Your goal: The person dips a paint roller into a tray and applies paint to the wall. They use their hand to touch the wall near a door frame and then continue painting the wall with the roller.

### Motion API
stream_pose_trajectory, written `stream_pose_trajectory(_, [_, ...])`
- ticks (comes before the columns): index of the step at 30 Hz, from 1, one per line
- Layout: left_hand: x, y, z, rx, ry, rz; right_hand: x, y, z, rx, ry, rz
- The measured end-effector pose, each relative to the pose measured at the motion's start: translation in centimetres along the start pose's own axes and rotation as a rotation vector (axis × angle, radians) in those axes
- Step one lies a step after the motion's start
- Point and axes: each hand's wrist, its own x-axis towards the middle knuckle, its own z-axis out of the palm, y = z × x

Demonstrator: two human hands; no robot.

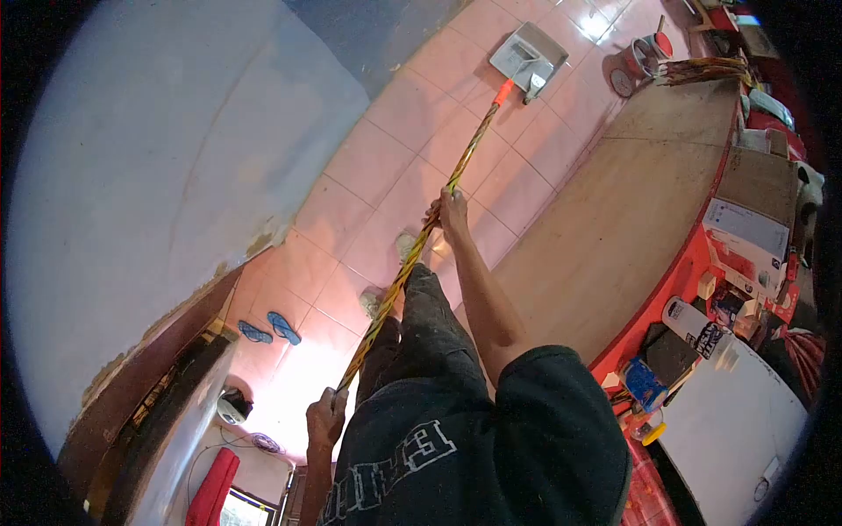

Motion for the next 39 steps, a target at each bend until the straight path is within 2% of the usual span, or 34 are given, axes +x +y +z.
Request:
stream_pose_trajectory(5, [0.0,0.5,-0.1,0.021,-0.016,-0.029,0.4,0.9,-0.1,0.023,-0.027,0.018])
stream_pose_trajectory(8, [1.2,2.1,-0.1,0.012,0.036,0.086,2.3,-0.4,-0.5,0.033,-0.01,0.034])
stream_pose_trajectory(13, [2.4,3.6,-0.2,0.039,0.053,0.153,4.0,-1.7,-0.7,0.023,-0.003,0.026])
stream_pose_trajectory(17, [1.3,0.1,0.5,0.056,0.057,0.079,1.5,0.4,0.0,0.045,-0.007,0.068])
stream_pose_trajectory(20, [-1.1,-3.7,0.4,0.024,0.05,0.062,-1.2,3.9,0.2,0.022,-0.056,0.001])
stream_pose_trajectory(23, [-1.9,-3.8,-0.3,-0.019,0.022,0.043,-1.9,5.3,0.7,-0.031,-0.048,0.053])
stream_pose_trajectory(25, [-1.3,-3.6,-0.2,0.043,0.035,0.04,-1.4,4.4,0.9,0.033,-0.031,-0.029])
stream_pose_trajectory(27, [0.1,-0.8,-0.9,0.082,0.014,-0.033,0.4,3.0,1.0,0.055,-0.024,-0.042])
stream_pose_trajectory(29, [1.1,1.3,-1.4,0.026,0.019,0.05,1.8,0.8,1.0,0.14,0.017,-0.02])
stream_pose_trajectory(32, [1.1,2.2,-1.6,0.02,0.002,0.056,2.3,-0.5,1.0,0.102,0.043,-0.013])
stream_pose_trajectory(35, [-0.2,-0.2,-0.8,-0.008,0.03,0.045,1.0,1.9,0.5,0.088,-0.046,0.002])
stream_pose_trajectory(37, [-1.6,-3.5,-0.3,-0.033,-0.005,-0.043,-1.6,4.3,0.9,0.058,-0.059,-0.017])
stream_pose_trajectory(39, [-3.5,-6.0,0.0,-0.027,0.027,-0.037,-4.6,5.8,1.4,0.087,-0.063,0.052])
